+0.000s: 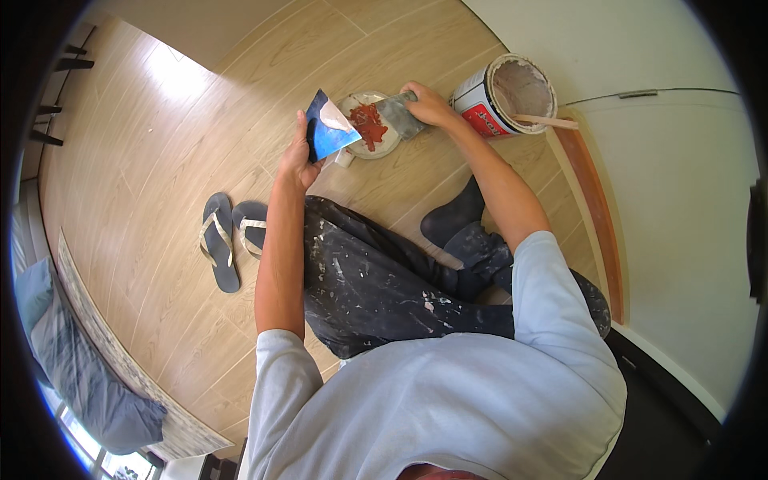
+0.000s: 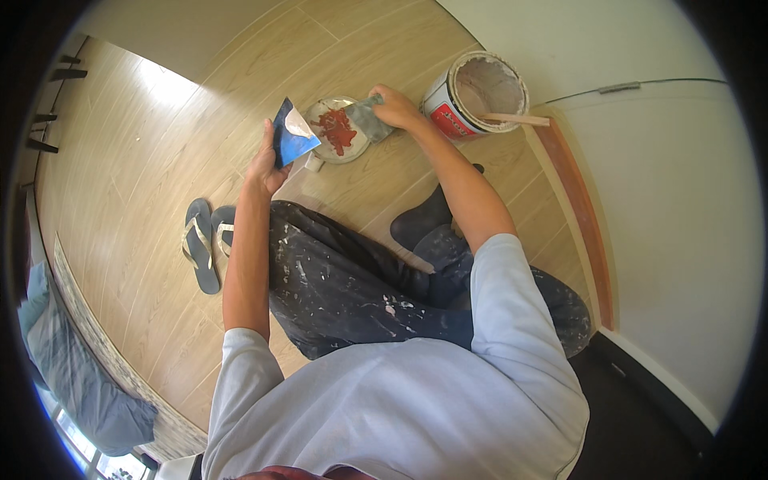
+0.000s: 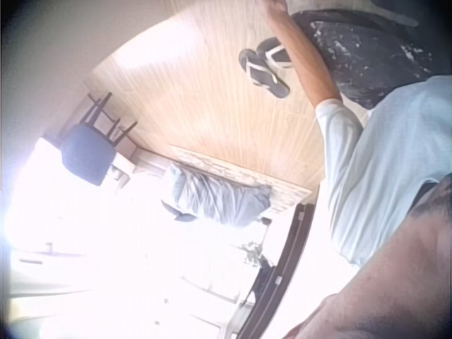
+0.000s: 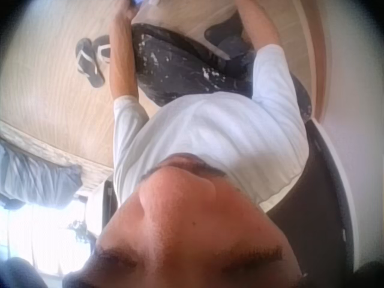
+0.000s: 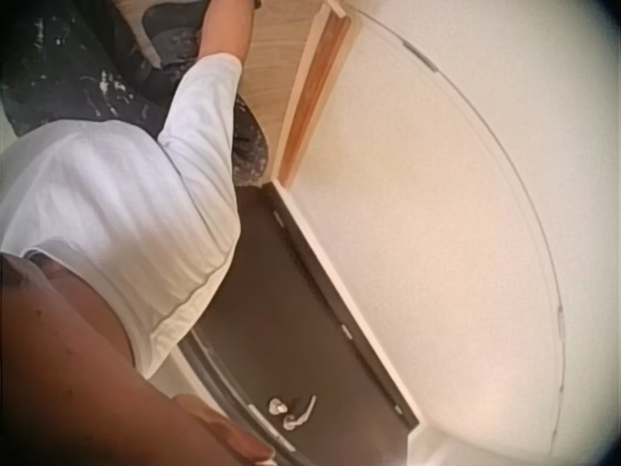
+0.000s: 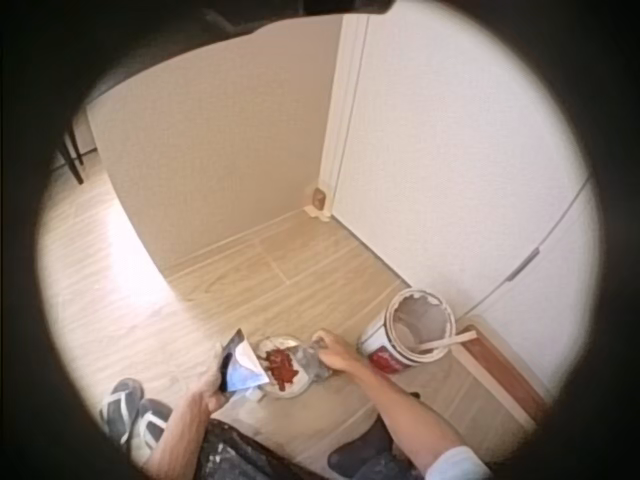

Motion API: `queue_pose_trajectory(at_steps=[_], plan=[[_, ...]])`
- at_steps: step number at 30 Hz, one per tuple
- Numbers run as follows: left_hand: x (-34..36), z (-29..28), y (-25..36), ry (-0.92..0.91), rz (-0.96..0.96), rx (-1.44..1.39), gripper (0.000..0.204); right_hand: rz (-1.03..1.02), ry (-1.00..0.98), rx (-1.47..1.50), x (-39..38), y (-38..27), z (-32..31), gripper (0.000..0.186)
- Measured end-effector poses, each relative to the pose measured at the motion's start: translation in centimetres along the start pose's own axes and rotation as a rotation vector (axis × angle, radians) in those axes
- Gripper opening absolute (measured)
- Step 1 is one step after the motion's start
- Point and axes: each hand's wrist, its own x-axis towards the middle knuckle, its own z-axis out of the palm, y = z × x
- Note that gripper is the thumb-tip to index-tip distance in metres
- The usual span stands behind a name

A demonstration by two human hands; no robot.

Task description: The person scoops a pinkish paste from a container onto a small trowel and applies it to the baseboard using a putty knife. They repeatedly smooth the material along the wooden trim, transferring excess paste between tools.

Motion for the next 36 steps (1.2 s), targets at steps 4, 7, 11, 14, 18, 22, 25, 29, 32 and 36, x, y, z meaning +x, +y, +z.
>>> queue_pose_trajectory(at_steps=[4, 7, 11, 14, 18, 22, 25, 29, 32, 36], plan=[[0.1, 0.0, -0.1, -0.034, 0.013, -0.007, 0.065, -0.064, -0.046, -0.069, -0.1, -0.6, 0.3, 0.032], [0.6, -0.2, -0.3, -0.081, 0.009, -0.008, 0.066, -0.072, -0.068, -0.098, 0.3, -0.4, 0.5, 0.033], [0.6, -0.1, -0.2, -0.093, 0.014, -0.003, 0.067, -0.159, -0.093, -0.126, 0.9, 0.2, 0.8, 0.035], [-0.2, 0.2, -0.1, -0.046, 0.01, 0.025, 0.067, -0.154, -0.131, -0.147, 0.6, -0.5, 1.0, 0.036], [0.4, -0.2, -0.2, -0.054, 0.011, -0.015, 0.065, -0.174, -0.146, -0.102, 0.4, -0.8, 0.6, 0.035], [2.0, -1.7, -0.7, -0.002, 0.024, -0.1, 0.053, -0.09, -0.197, 0.066, -1.0, -2.4, -0.4, 0.031], [2.0, -1.9, -0.6, 0.074, 0.13, -0.106, 0.056, 0.066, -0.269, 0.291, -2.8, -4.5, -2.3, 0.032], [0.9, -1.5, -0.1, 0.059, 0.184, -0.086, 0.056, -0.12, -0.062, 0.312, -6.3, -7.7, -4.3, 0.04], [0.1, -0.5, 0.0, 0.024, 0.168, -0.078, 0.054, -0.362, 0.088, 0.078, -8.9, -10.4, -5.8, 0.046], [0.0, 0.2, -0.6, -0.144, 0.135, -0.086, 0.046, -0.405, 0.146, -0.004, -10.9, -12.2, -6.0, 0.048]])
